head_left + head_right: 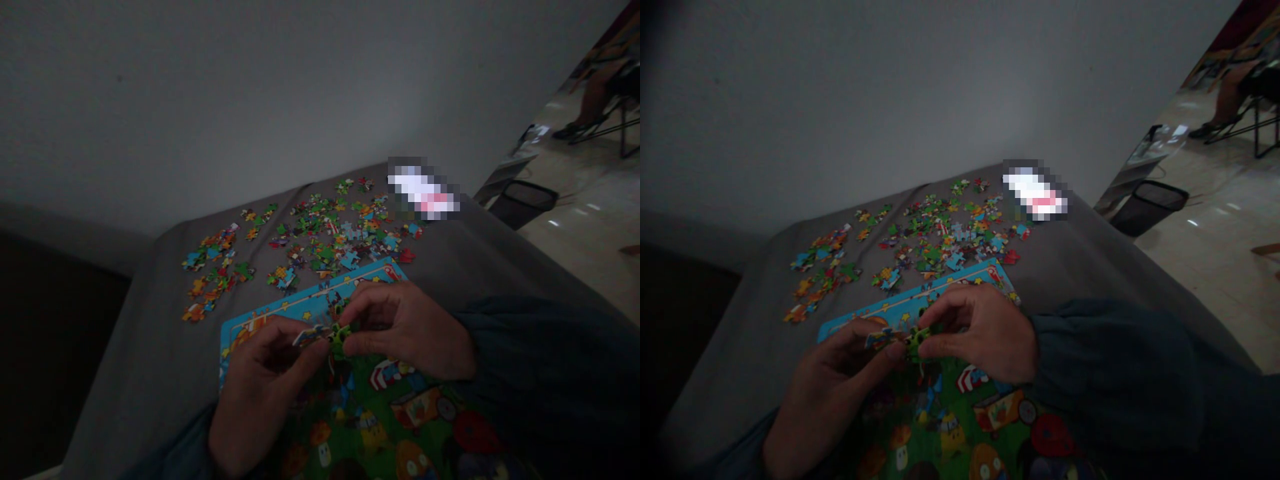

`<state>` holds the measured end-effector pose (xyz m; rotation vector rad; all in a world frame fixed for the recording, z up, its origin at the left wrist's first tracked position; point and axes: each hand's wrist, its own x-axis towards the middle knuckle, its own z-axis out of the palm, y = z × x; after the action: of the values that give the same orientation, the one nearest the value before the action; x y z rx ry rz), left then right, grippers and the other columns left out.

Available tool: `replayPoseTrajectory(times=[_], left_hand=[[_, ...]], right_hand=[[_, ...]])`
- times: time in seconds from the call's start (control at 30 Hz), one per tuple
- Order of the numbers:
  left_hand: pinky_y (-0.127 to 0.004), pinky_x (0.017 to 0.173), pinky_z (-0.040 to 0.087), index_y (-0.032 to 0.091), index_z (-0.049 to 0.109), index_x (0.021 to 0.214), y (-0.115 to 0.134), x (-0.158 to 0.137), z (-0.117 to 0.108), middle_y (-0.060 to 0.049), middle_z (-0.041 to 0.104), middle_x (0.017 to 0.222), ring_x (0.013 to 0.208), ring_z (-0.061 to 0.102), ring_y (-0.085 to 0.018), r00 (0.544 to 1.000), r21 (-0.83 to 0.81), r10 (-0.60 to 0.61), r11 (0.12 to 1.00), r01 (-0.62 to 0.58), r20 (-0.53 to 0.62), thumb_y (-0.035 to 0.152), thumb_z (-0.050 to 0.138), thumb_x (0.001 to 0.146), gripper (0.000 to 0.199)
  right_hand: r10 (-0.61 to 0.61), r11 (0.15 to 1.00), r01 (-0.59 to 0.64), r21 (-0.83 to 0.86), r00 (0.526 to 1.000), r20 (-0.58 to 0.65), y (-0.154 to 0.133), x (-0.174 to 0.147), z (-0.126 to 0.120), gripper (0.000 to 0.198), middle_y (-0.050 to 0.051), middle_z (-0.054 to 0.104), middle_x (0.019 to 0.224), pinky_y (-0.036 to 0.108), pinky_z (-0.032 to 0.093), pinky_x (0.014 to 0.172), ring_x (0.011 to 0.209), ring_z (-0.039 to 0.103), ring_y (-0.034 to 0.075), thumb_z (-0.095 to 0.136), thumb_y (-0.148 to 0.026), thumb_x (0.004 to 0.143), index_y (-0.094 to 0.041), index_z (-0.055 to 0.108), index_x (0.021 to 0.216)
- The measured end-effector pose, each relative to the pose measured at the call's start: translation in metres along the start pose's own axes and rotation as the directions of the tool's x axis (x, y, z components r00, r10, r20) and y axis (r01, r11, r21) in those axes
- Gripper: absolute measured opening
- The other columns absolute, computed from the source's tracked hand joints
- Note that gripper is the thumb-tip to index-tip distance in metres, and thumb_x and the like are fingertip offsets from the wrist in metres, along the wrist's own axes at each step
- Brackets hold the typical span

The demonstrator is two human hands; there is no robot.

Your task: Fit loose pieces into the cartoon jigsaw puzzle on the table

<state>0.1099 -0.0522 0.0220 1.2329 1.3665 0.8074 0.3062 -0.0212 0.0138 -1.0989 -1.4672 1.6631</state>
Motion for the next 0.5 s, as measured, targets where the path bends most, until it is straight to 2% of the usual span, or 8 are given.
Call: replayPoseTrajectory(times=[0.17,0.33,0.5], left_hand=[[-0.015,0.052,0.048,0.021,0.065,0.067,-0.001,-0.005,0.006,0.003,0.068,0.062,0.057,0.063,-0.010,0.996,0.098,0.074,0.993,-0.068,-0.058,0.030,0.072,0.073,0.013],[-0.015,0.045,0.045,0.019,0.060,0.062,0.001,0.003,-0.011,0.003,0.065,0.058,0.052,0.058,-0.009,0.992,0.081,0.043,0.996,-0.034,-0.115,0.036,0.074,0.070,0.024],[-0.016,0.048,0.047,0.019,0.062,0.067,-0.002,0.008,-0.014,0.002,0.067,0.061,0.055,0.061,-0.011,0.999,0.013,-0.031,0.999,0.032,-0.027,0.036,0.074,0.070,0.021]], right_hand=[[-0.027,0.999,0.026,-0.034,0.999,-0.027,0.002,-0.002,0.003,0.030,0.000,0.061,0.080,0.025,0.048,0.059,0.066,0.058,0.011,0.082,-0.028,0.060,-0.016,0.066,0.082],[0.011,1.000,-0.010,0.027,1.000,-0.023,-0.008,0.001,-0.001,0.017,-0.001,0.060,0.077,0.021,0.047,0.055,0.062,0.056,0.008,0.075,-0.023,0.069,-0.015,0.064,0.078],[0.076,0.997,-0.076,0.032,0.997,0.007,-0.006,0.001,-0.004,0.018,0.000,0.062,0.071,0.020,0.043,0.050,0.062,0.058,0.010,0.073,-0.023,0.072,-0.017,0.061,0.083]])
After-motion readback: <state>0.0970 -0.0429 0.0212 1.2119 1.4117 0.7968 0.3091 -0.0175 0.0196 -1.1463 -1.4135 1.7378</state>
